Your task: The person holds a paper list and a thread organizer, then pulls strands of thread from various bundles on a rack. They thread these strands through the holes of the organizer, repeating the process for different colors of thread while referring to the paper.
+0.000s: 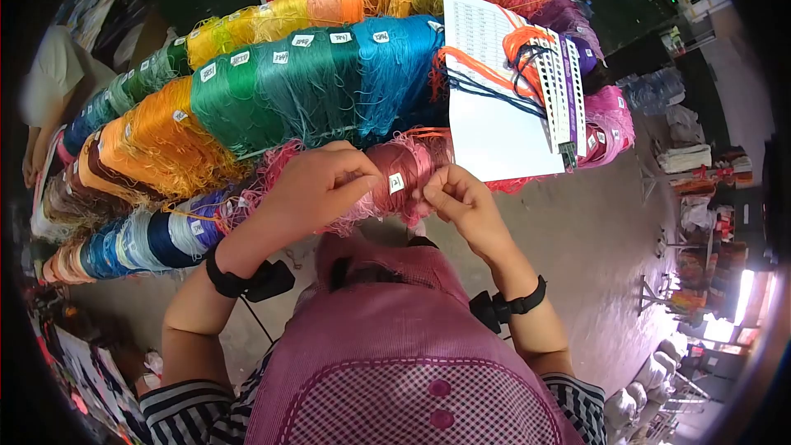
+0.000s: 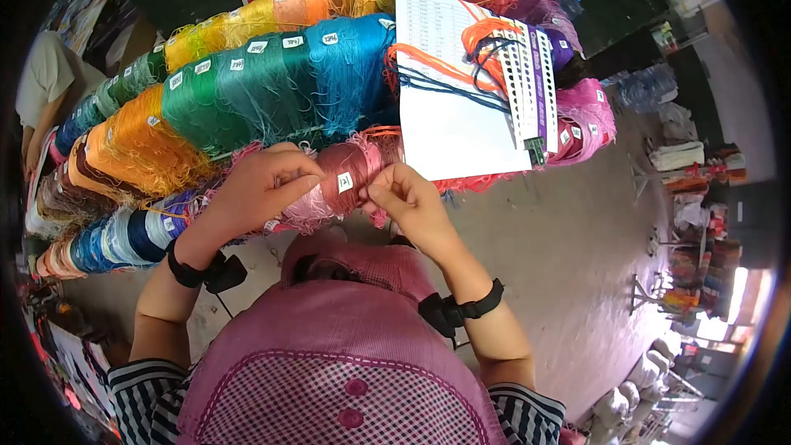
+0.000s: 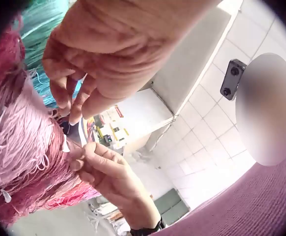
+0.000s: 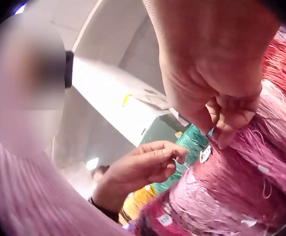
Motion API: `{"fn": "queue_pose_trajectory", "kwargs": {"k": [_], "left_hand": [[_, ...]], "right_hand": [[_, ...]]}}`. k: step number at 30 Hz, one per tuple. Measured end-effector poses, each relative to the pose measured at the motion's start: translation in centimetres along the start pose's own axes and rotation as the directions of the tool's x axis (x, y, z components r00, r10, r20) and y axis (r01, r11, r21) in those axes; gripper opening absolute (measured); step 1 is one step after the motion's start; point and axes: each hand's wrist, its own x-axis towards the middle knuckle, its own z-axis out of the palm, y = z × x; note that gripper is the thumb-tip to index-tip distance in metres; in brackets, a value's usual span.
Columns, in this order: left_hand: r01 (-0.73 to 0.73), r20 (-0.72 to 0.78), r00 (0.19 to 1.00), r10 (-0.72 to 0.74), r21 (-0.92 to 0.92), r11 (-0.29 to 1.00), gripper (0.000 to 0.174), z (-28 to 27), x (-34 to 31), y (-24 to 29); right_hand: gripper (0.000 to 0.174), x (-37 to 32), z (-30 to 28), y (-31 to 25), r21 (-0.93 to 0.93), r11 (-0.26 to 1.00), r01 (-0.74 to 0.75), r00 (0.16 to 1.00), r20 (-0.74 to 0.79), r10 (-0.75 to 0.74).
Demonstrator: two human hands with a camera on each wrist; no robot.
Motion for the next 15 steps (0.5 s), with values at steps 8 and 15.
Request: {"fn": "queue_pose_trajectory", "kwargs": {"k": [8,15], "left_hand": [[0.031,0.068,0.997,-0.028,-0.044,0.999,0.017,0.0,0.6,0.2],[0.070,0.336,0.918,0.210,-0.659,0.749,0.036,3.3,3.8,5.3]], "right_hand": [[0.017,-0.3,-1.3,0.5,0.092,0.971,-0.219,0.972,0.108,0.209],[0.005,-2.4,-3.8,-7.8,0.511,0.824,0.243,0.956,0.015,-0.292]]}}
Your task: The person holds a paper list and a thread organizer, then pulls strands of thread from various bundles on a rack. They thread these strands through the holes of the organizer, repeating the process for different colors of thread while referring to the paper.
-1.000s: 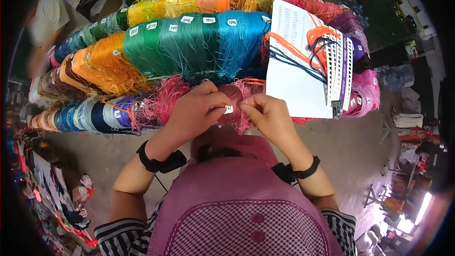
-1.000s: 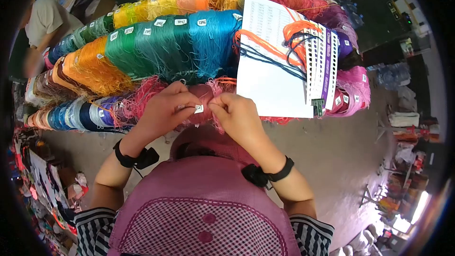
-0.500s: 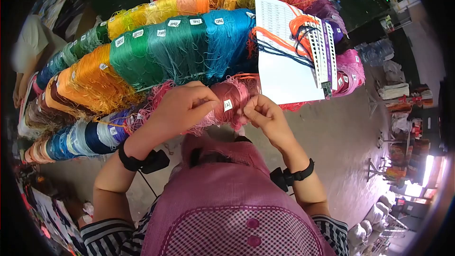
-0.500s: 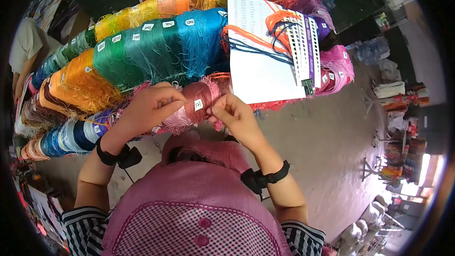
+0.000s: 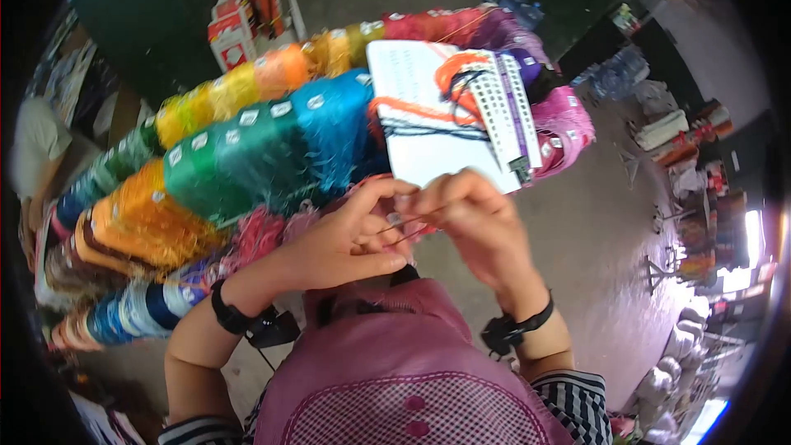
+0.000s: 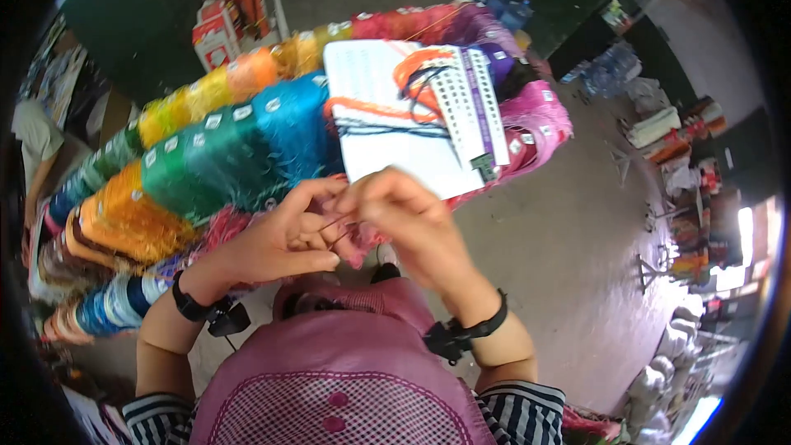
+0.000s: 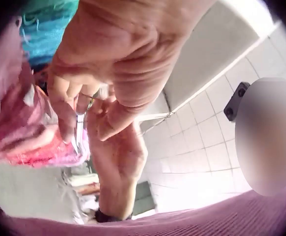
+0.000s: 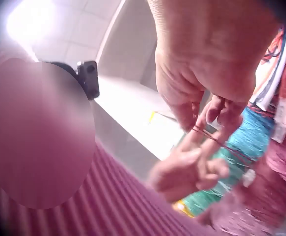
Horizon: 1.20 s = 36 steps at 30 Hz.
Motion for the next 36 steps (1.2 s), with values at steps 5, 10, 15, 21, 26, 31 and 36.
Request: {"fn": "queue_pose_trajectory", "kwargs": {"k": [5,10,15,21,26,31,36], "left_hand": [[0.114,-0.189,0.982,-0.011,0.544,0.831,0.017,-3.3,2.9,3.4],[0.060,-0.405,0.848,0.341,0.714,0.698,0.020,-9.8,6.1,5.0],[-0.003,-0.345,0.917,0.202,0.499,0.867,0.021,-7.7,14.9,5.0],[0.194,-0.348,0.934,-0.082,0.302,0.933,0.026,-5.8,25.4,1.3],[0.287,-0.395,0.894,-0.211,0.142,0.947,0.023,-5.9,27.2,0.3],[0.190,-0.377,0.897,-0.229,-0.140,0.972,0.022,-5.5,27.3,-0.2],[0.099,-0.406,0.897,-0.174,-0.200,0.975,0.024,-4.9,27.3,-0.7]], "right_hand": [[0.011,-1.7,-8.9,-11.6,0.097,0.936,0.338,0.914,-0.270,-0.302],[0.013,-7.7,-27.6,-24.4,-0.938,0.300,0.176,-0.013,-0.307,-0.952],[0.017,-0.5,-25.7,-21.2,-0.997,0.053,-0.057,0.365,-0.070,-0.928],[0.014,11.4,-20.6,-7.8,-0.889,0.449,0.092,0.829,-0.181,-0.529],[0.012,15.8,-21.6,-2.7,-0.752,0.654,0.082,0.921,-0.193,-0.338],[0.012,16.7,-21.1,-2.4,-0.788,0.616,0.013,0.897,-0.263,-0.356],[0.012,17.0,-20.9,-2.2,-0.821,0.570,0.030,0.888,-0.240,-0.392]]}}
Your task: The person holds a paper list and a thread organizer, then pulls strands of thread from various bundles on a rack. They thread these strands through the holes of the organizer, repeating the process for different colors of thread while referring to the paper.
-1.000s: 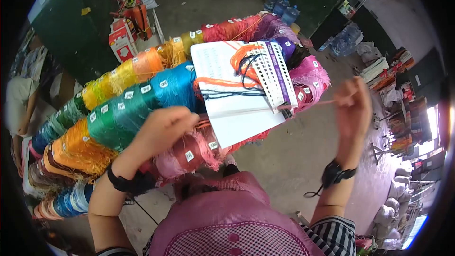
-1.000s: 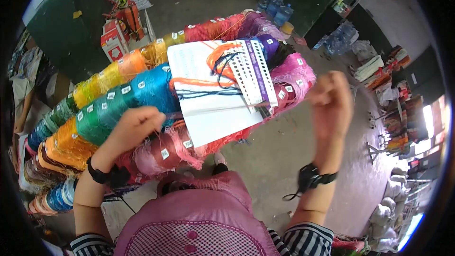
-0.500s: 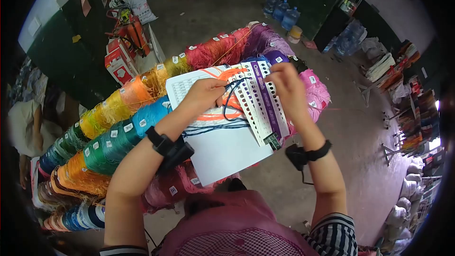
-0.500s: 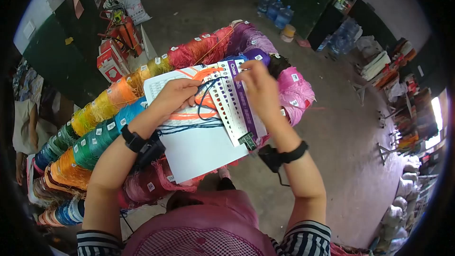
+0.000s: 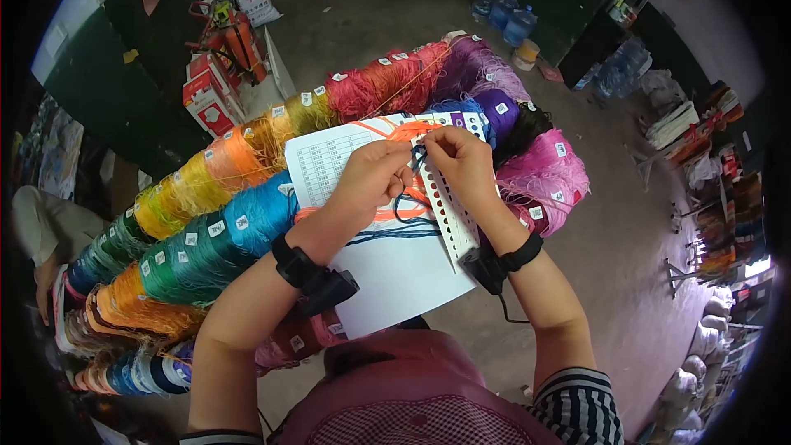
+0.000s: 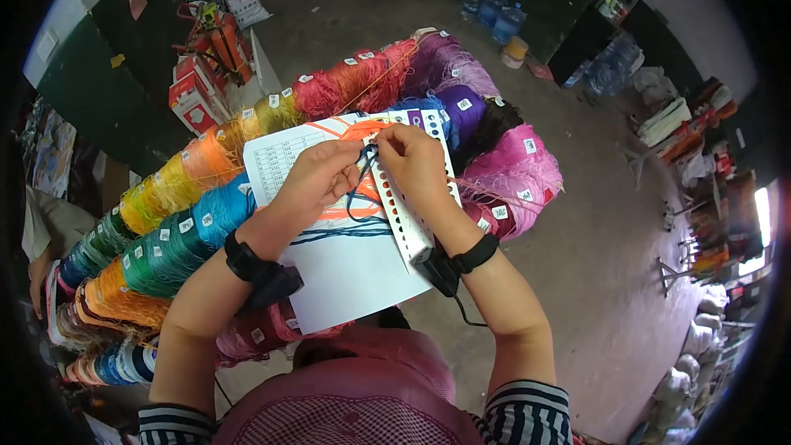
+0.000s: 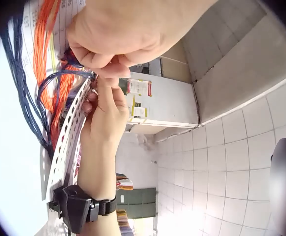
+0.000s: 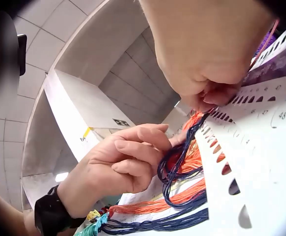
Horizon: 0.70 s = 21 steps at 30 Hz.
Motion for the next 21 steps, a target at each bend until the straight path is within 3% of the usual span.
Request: {"fn": "queue_pose_trajectory", "kwargs": {"k": [3,4,8,10,12,16,18,21], "left_hand": [[-0.064,-0.006,0.998,0.064,0.013,0.998,0.025,0.0,0.1,0.1],[-0.118,0.015,0.993,0.117,0.100,0.988,0.025,-0.3,0.2,0.4],[-0.284,-0.027,0.952,0.306,0.302,0.910,0.023,-0.2,1.6,-0.1],[-0.268,-0.003,0.960,0.281,0.289,0.919,0.020,-0.2,1.9,0.2],[-0.160,-0.015,0.985,0.174,0.314,0.936,0.018,-0.2,2.2,0.3],[-0.186,-0.017,0.978,0.206,0.367,0.911,0.017,-0.8,2.0,0.2],[-0.246,-0.006,0.966,0.258,0.287,0.926,0.018,-1.2,1.1,0.5],[-0.197,-0.037,0.977,0.212,0.247,0.949,0.016,-1.7,-0.5,1.9]], "right_hand": [[0.020,-0.5,-0.3,-0.9,-0.062,0.997,0.036,0.999,0.041,-0.034],[0.025,-0.5,-0.4,-1.0,-0.100,0.992,0.071,0.995,0.074,-0.064],[0.029,-0.4,-0.7,-0.4,0.056,0.998,-0.037,0.995,0.092,0.032],[0.029,-0.5,-0.7,-1.1,0.055,0.998,-0.034,0.995,0.097,0.029],[0.029,-0.6,-0.6,-1.4,0.055,0.998,-0.034,0.995,0.098,0.029],[0.030,-0.8,-0.6,-1.2,0.054,0.998,-0.028,0.995,0.096,0.022],[0.031,-0.8,-0.6,-1.1,0.059,0.998,-0.019,0.996,0.090,0.014],[0.031,-0.8,-0.5,-1.0,0.032,0.999,-0.001,0.995,0.102,-0.002]]}}
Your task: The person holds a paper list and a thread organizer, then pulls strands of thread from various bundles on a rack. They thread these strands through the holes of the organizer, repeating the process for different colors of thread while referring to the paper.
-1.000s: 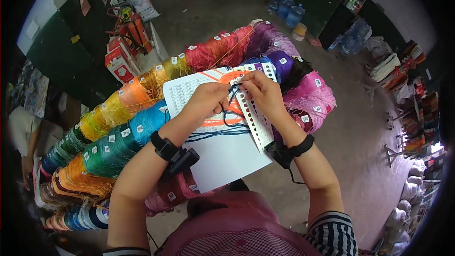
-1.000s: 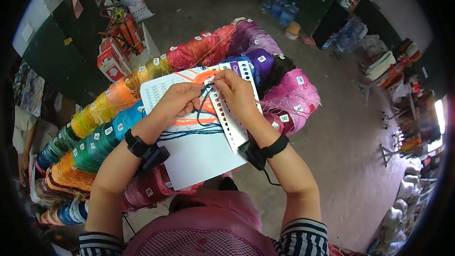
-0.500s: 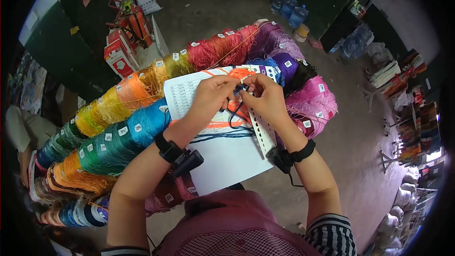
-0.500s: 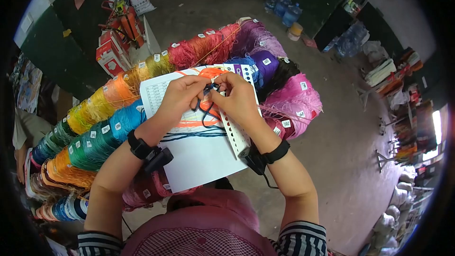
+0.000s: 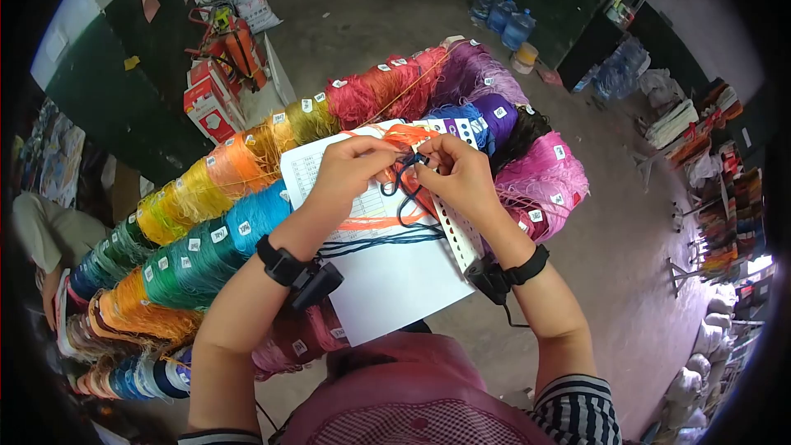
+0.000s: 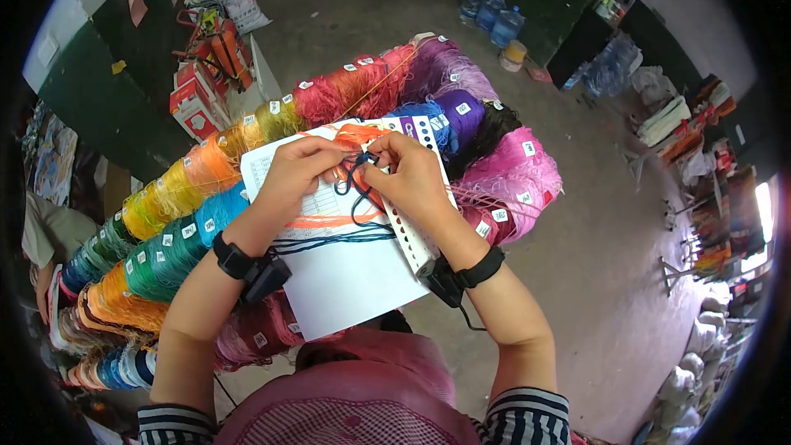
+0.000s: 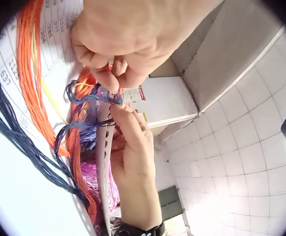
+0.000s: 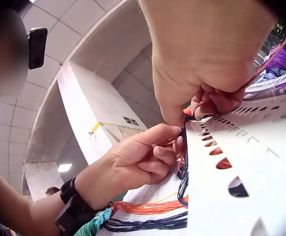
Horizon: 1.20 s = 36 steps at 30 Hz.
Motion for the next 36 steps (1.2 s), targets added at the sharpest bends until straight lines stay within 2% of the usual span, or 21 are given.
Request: {"fn": "queue_pose_trajectory", "kwargs": {"k": [3,5,8,9,10,11,13,17,19,21,22,24,26,28,29,32,34,36], "left_hand": [[0.072,-0.025,0.997,-0.071,0.005,0.997,0.015,-0.8,-0.3,0.1],[0.064,-0.053,0.997,-0.060,0.066,0.996,0.013,-1.2,-0.3,-0.3],[0.099,-0.034,0.995,-0.096,0.092,0.991,0.012,-1.6,-0.5,0.2],[0.095,0.009,0.995,-0.095,0.003,0.995,0.011,-1.7,-0.5,0.3],[0.094,0.053,0.995,-0.090,-0.087,0.992,0.010,-1.7,-0.5,0.3],[0.093,0.054,0.995,-0.088,-0.085,0.992,0.010,-1.7,-0.5,0.4],[0.098,0.082,0.993,-0.081,-0.224,0.970,0.008,-1.5,-0.4,0.3],[0.136,0.144,0.984,-0.101,-0.262,0.955,0.009,-1.8,-0.1,-0.3],[0.152,0.113,0.987,-0.117,-0.377,0.914,0.011,-1.5,-0.1,-0.3],[0.184,0.128,0.981,-0.144,-0.399,0.898,0.011,-1.6,-0.1,-0.4],[0.217,0.145,0.974,-0.171,-0.422,0.880,0.012,-1.6,-0.1,-0.4],[0.244,0.155,0.969,-0.194,-0.454,0.857,0.012,-1.4,0.0,0.0],[0.270,0.164,0.962,-0.217,-0.485,0.832,0.012,-1.4,0.1,0.0],[0.207,0.147,0.973,-0.178,-0.214,0.955,0.014,-1.8,0.3,-0.4],[0.206,0.146,0.973,-0.177,-0.214,0.955,0.014,-1.8,0.3,-0.5],[0.186,0.073,0.982,-0.172,-0.304,0.934,0.015,-1.7,0.1,0.1],[0.213,0.027,0.974,-0.225,-0.444,0.870,0.016,-1.7,-0.1,0.6],[0.232,0.028,0.968,-0.248,-0.468,0.853,0.017,-1.5,-0.3,1.4]], "right_hand": [[0.031,0.0,0.3,-0.1,-0.051,0.998,0.026,1.000,0.017,-0.025],[0.028,-0.1,0.3,-0.5,-0.078,0.997,-0.013,0.999,0.033,0.015],[0.025,-0.4,0.3,-1.5,-0.052,0.999,0.001,1.000,0.007,-0.001],[0.025,-0.5,0.4,-1.5,-0.051,0.999,0.002,1.000,0.006,-0.002],[0.025,-0.4,0.5,-1.4,-0.056,0.996,0.069,0.997,0.031,-0.067],[0.025,-0.4,0.5,-1.3,-0.060,0.989,0.135,0.990,0.056,-0.132],[0.026,-0.4,0.5,-1.5,-0.095,0.988,0.122,0.991,0.075,-0.115],[0.026,-0.4,0.7,-0.8,-0.054,0.982,0.180,0.983,0.040,-0.178],[0.025,-0.5,0.8,-1.0,-0.056,0.977,0.207,0.978,0.035,-0.206],[0.025,-0.8,0.8,-1.6,0.022,1.000,0.015,0.998,0.062,-0.017],[0.025,-0.8,0.8,-1.6,0.023,1.000,0.016,0.998,0.061,-0.018],[0.023,-0.8,0.9,-1.5,-0.036,0.987,0.154,0.987,0.043,-0.153],[0.020,-0.7,0.8,-1.3,-0.044,0.984,0.172,0.984,0.056,-0.170],[0.018,-0.7,0.9,-0.9,-0.052,0.980,0.192,0.980,0.071,-0.188],[0.015,-0.7,0.9,-0.6,-0.032,0.980,0.199,0.977,0.083,-0.195],[0.012,-0.5,0.9,-0.3,-0.027,0.977,0.212,0.974,0.089,-0.208],[0.010,-0.5,0.9,-0.1,-0.042,0.976,0.214,0.974,0.085,-0.210],[0.010,-0.5,1.0,0.2,-0.058,0.975,0.216,0.973,0.096,-0.210]]}}
